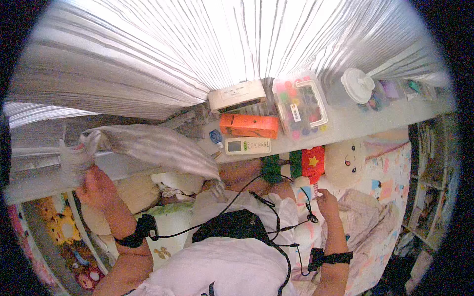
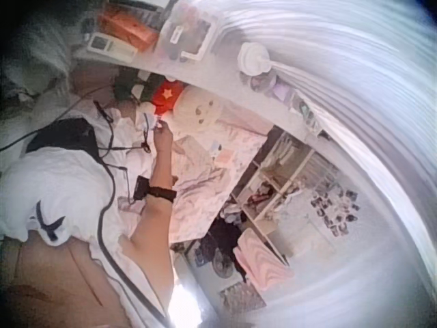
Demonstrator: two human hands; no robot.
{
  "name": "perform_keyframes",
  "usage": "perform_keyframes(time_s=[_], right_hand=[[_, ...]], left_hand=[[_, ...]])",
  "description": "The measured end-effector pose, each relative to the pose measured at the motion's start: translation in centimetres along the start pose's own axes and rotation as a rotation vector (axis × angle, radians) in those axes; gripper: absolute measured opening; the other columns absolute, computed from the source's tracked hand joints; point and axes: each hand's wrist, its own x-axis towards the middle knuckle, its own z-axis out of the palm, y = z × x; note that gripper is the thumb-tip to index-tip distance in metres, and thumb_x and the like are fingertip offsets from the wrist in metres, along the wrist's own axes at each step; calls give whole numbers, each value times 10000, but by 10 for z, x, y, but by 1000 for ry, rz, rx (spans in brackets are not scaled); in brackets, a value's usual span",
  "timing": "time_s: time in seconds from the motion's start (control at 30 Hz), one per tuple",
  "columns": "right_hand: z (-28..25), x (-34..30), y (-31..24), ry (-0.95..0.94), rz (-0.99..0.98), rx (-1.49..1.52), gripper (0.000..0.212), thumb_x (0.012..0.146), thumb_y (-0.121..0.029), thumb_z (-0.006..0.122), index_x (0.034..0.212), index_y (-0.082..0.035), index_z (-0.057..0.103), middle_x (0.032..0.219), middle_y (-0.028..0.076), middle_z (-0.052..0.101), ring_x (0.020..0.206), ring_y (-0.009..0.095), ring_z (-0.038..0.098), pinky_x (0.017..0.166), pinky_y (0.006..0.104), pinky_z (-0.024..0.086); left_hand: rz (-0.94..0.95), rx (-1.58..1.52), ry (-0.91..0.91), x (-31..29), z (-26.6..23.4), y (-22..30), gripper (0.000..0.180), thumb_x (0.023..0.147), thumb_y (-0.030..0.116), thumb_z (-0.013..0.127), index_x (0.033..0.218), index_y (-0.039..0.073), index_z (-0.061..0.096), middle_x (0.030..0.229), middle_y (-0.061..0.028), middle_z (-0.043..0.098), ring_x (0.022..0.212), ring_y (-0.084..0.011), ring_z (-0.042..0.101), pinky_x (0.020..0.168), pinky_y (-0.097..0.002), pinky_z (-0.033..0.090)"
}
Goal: The person organizes items in a bedroom, moving a smartphone and a small box on a shelf, then rearranging several plush toys on a shelf. They then pick up a picture frame, insert a backing card, and place it on a shelf. Finally, they handle a white stuffed animal.
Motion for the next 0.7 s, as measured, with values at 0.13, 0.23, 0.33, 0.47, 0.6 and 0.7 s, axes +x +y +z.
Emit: perform_keyframes(time_s=[0.13,0.23,0.33,0.47,0.6,0.7], right_hand=[[23,-5,-14,13,-140,-51,281,706,-96,532,980,-36,526,676,135,571,595,223,555,553,310,435],[20,0,-53,-53,-190,-209,278,704,-105,533,973,-37,527,698,154,573,613,253,561,564,328,436],[13,1,-85,-76,-166,-271,293,703,-144,506,985,-70,533,796,172,583,744,316,560,649,389,446],[5,0,-113,-41,-249,-284,277,708,-147,501,972,-70,535,803,153,583,737,306,558,641,390,442],[3,-2,-120,-52,-291,-320,267,711,-148,503,965,-73,536,786,140,581,722,302,556,629,389,441],[8,-6,-118,-52,-298,-287,262,715,-150,504,964,-77,537,767,141,576,709,303,555,619,390,439]], left_hand=[[-251,238,-657,-22,2,-75,496,707,120,555,1157,-1,385,1206,-196,359,1135,-315,330,931,-412,290],[-293,893,-906,-74,14,-128,595,658,186,626,1196,110,383,1281,-170,265,1175,-341,263,934,-423,268],[-474,974,-906,-100,36,-137,637,619,189,661,1196,182,392,1315,-114,220,1163,-357,267,936,-414,266],[-420,1106,-1000,-104,59,-124,632,588,192,682,1164,234,426,1294,-74,256,1082,-352,344,905,-388,303],[-250,1106,-908,-121,52,-133,474,568,155,678,1019,184,535,1182,-52,381,998,-309,396,820,-351,371],[-315,1067,-1024,-128,39,-140,317,577,66,630,883,130,575,1024,-44,487,958,-288,440,780,-328,394]])
